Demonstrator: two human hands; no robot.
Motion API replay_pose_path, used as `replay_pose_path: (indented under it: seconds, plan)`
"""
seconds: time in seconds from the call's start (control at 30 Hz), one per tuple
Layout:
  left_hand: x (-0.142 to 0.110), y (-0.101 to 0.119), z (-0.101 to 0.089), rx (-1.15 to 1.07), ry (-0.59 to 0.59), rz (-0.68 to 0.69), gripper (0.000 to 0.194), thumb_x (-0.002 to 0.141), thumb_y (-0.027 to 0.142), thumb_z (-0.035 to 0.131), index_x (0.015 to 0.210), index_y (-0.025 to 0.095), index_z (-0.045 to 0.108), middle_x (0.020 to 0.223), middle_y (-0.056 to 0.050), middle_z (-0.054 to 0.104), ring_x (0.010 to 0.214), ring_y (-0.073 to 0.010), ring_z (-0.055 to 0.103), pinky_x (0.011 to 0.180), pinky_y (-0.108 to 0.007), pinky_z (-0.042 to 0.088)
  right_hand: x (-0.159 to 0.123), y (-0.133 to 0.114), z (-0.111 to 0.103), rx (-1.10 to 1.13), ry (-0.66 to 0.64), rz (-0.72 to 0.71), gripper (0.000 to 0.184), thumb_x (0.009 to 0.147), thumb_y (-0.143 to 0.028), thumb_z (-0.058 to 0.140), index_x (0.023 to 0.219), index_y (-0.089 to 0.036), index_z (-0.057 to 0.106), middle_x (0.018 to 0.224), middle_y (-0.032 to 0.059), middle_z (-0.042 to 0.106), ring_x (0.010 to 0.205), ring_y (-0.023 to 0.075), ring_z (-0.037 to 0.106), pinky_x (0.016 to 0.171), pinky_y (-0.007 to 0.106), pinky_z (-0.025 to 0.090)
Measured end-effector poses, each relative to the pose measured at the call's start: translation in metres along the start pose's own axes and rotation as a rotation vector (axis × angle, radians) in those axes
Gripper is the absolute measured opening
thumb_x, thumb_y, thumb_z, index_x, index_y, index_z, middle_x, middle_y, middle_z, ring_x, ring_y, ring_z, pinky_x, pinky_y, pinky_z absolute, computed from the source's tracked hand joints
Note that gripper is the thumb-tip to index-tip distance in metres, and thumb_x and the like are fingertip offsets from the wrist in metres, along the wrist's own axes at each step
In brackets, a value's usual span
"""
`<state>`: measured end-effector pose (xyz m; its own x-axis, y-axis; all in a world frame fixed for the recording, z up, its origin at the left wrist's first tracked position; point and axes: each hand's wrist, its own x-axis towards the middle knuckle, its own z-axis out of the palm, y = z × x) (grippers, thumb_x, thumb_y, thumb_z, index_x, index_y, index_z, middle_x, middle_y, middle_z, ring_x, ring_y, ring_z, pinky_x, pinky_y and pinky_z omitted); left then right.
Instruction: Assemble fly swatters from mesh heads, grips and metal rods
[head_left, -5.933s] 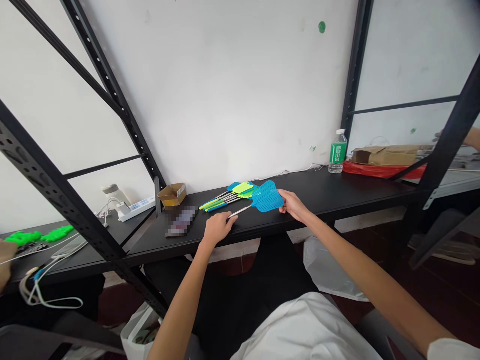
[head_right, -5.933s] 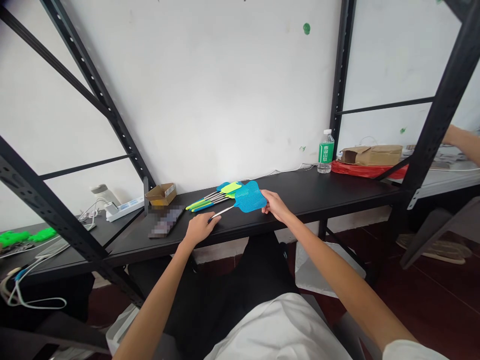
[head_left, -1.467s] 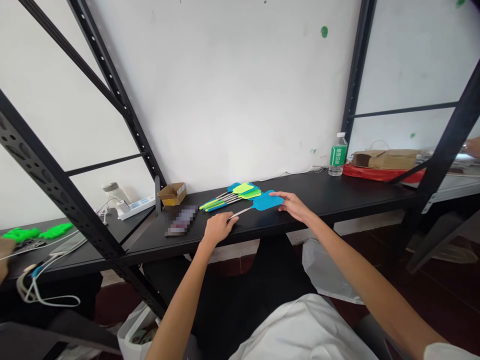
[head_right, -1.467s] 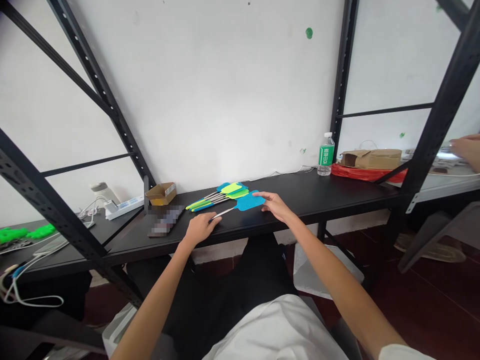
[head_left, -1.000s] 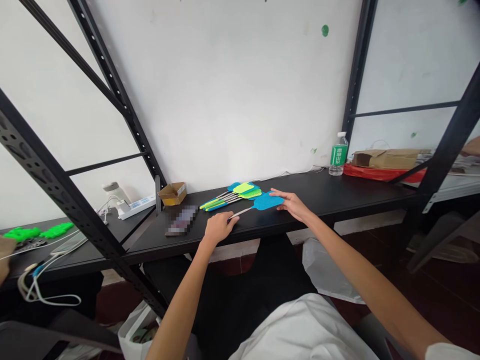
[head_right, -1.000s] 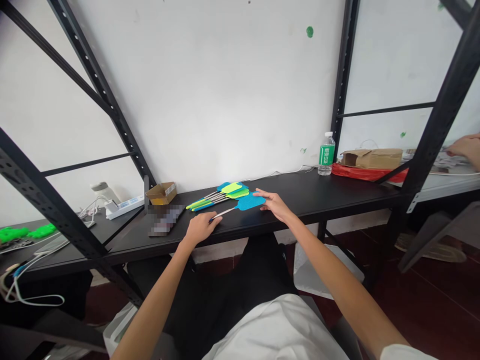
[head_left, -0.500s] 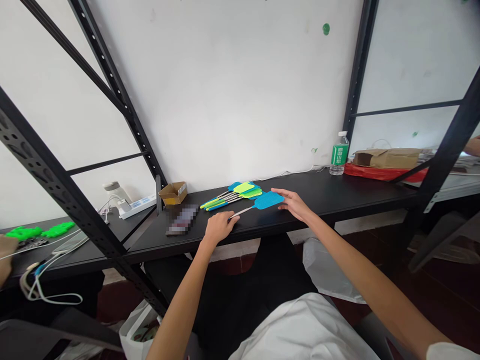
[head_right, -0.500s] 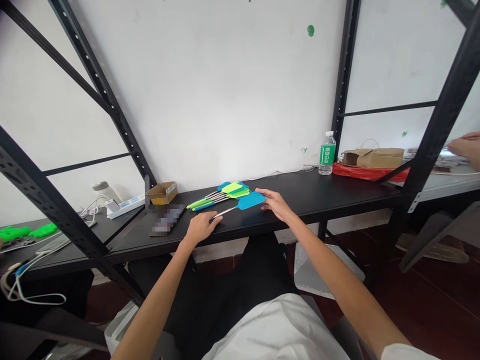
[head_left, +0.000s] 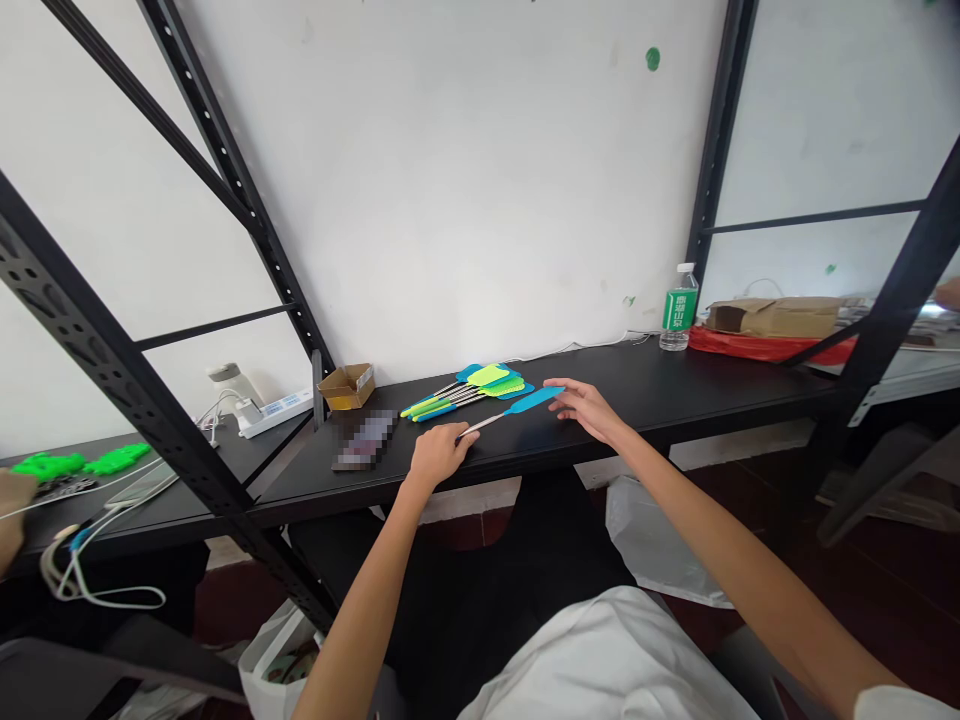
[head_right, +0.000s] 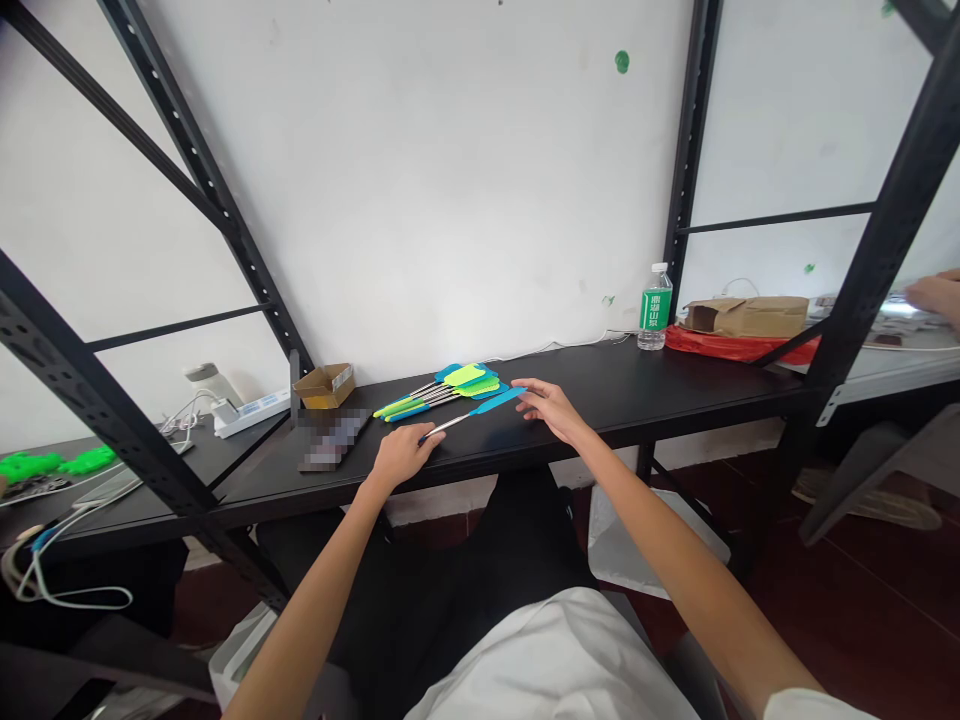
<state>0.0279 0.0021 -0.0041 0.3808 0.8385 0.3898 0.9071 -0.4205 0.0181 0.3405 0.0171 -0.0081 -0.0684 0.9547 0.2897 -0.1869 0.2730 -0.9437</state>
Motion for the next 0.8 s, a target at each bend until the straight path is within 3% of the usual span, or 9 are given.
replay_pose_path:
  seconds: [0.57, 0.8]
  plan:
    - [0.0, 0.001, -0.001, -0.015, -0.028, -0.027, 0.043, 0.101, 0.054, 0.035, 0.102, 0.026, 0.067, 0.099, -0.007, 0.071, 0.097, -0.0251, 0.064, 0.066, -0.027, 0.035, 0.0007, -0.0004, 0.0053, -0.043, 0.008, 0.011, 0.036, 0.07, -0.046, 0.08, 0.084, -0.016, 0.067, 0.073, 0.0029, 0.061, 0.063, 0.0126, 0.058, 0.056, 0.024, 0.047]
    - [0.0009, -0.0006, 0.0012, -0.017, -0.018, -0.017, 0.042, 0.101, 0.053, 0.035, 0.099, 0.025, 0.066, 0.099, -0.006, 0.071, 0.096, -0.025, 0.064, 0.067, -0.027, 0.036, 0.0057, 0.008, -0.0006, -0.153, 0.007, -0.04, 0.038, 0.074, -0.053, 0.074, 0.084, -0.016, 0.068, 0.06, -0.0029, 0.051, 0.047, 0.0088, 0.046, 0.043, 0.023, 0.032]
